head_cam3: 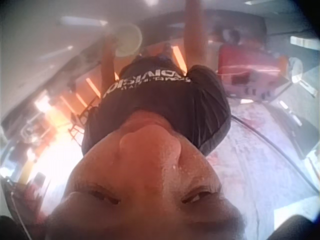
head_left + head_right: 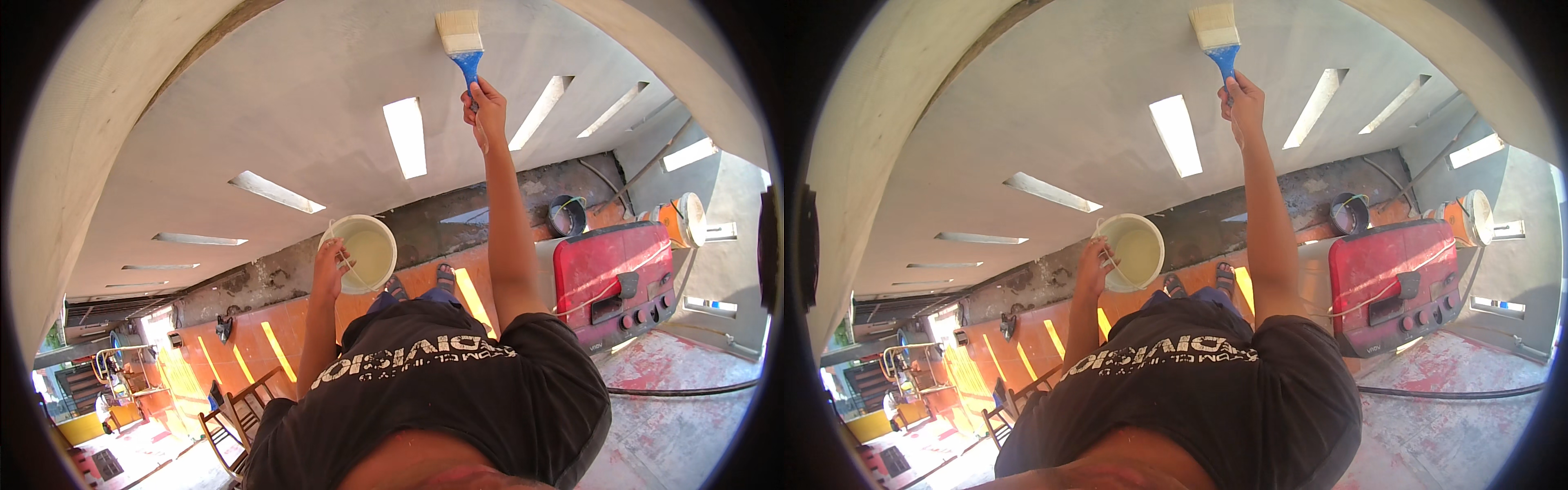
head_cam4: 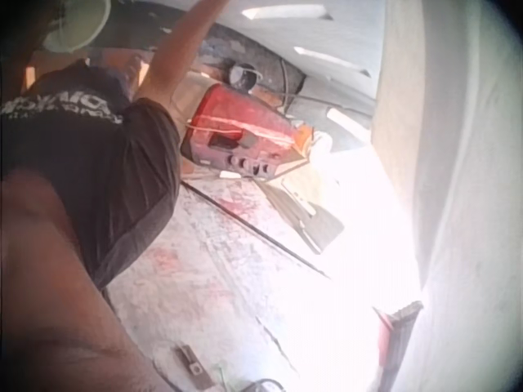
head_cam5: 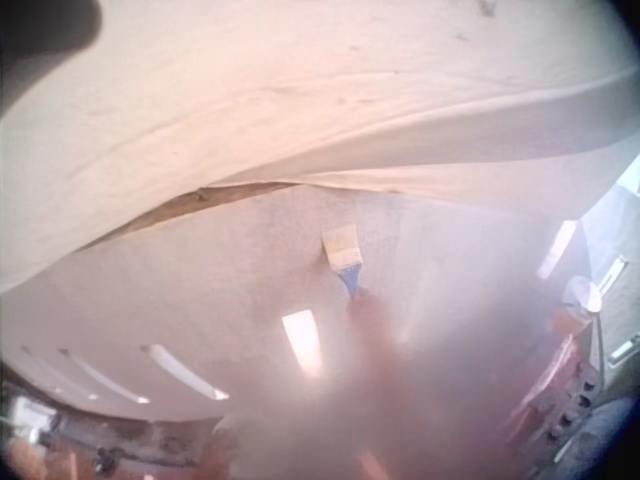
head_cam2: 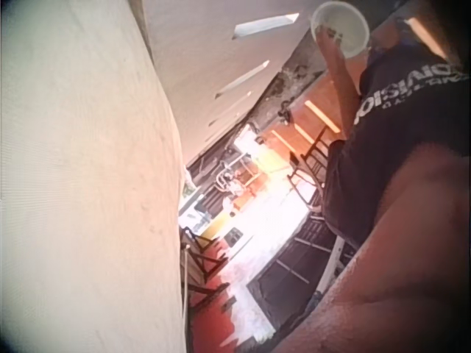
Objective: The person paints a ceiling using a paintbrush and a bucket of white paint. They repeatedly dip the brush into the bucket and apply paint to the ceiling surface in long strokes.
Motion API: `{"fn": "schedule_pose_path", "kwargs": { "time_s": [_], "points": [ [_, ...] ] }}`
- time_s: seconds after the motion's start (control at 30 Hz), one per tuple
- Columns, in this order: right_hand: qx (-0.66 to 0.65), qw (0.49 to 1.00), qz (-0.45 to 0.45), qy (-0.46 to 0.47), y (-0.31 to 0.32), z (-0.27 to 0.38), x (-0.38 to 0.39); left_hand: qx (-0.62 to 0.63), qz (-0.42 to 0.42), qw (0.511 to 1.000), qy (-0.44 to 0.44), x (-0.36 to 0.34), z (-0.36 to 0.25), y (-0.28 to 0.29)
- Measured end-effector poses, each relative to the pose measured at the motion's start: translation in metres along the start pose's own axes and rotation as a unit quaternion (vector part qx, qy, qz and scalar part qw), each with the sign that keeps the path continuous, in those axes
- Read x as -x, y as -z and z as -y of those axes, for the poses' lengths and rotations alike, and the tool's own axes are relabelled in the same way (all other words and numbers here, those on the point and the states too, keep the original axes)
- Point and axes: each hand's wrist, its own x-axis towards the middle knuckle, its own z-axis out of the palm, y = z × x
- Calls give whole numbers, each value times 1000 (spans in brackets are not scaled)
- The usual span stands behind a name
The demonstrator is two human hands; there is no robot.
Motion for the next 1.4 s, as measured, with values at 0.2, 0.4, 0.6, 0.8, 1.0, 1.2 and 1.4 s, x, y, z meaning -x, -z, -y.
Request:
{"fn": "schedule_pose_path", "kwargs": {
  "time_s": [0.2,0.4,0.6,0.8,1.0,1.2,1.4],
  "points": [
    [85,960,-126,-237,100,-151,22,3,9,1000,-4,5,-9,-26],
    [124,955,-88,-254,91,-114,13,8,8,1000,-6,8,-18,-46],
    [80,989,77,-96,34,32,41,11,21,1000,-12,15,-30,-65],
    [439,842,221,-222,40,88,87,60,59,995,-44,19,-40,-81],
    [499,736,409,-204,29,20,112,84,87,990,-71,18,-39,-105],
    [562,724,397,-49,7,-62,132,78,90,991,-67,21,-41,-126],
    [563,724,392,68,14,-95,140,90,94,988,-84,28,-41,-141]
  ]
}}
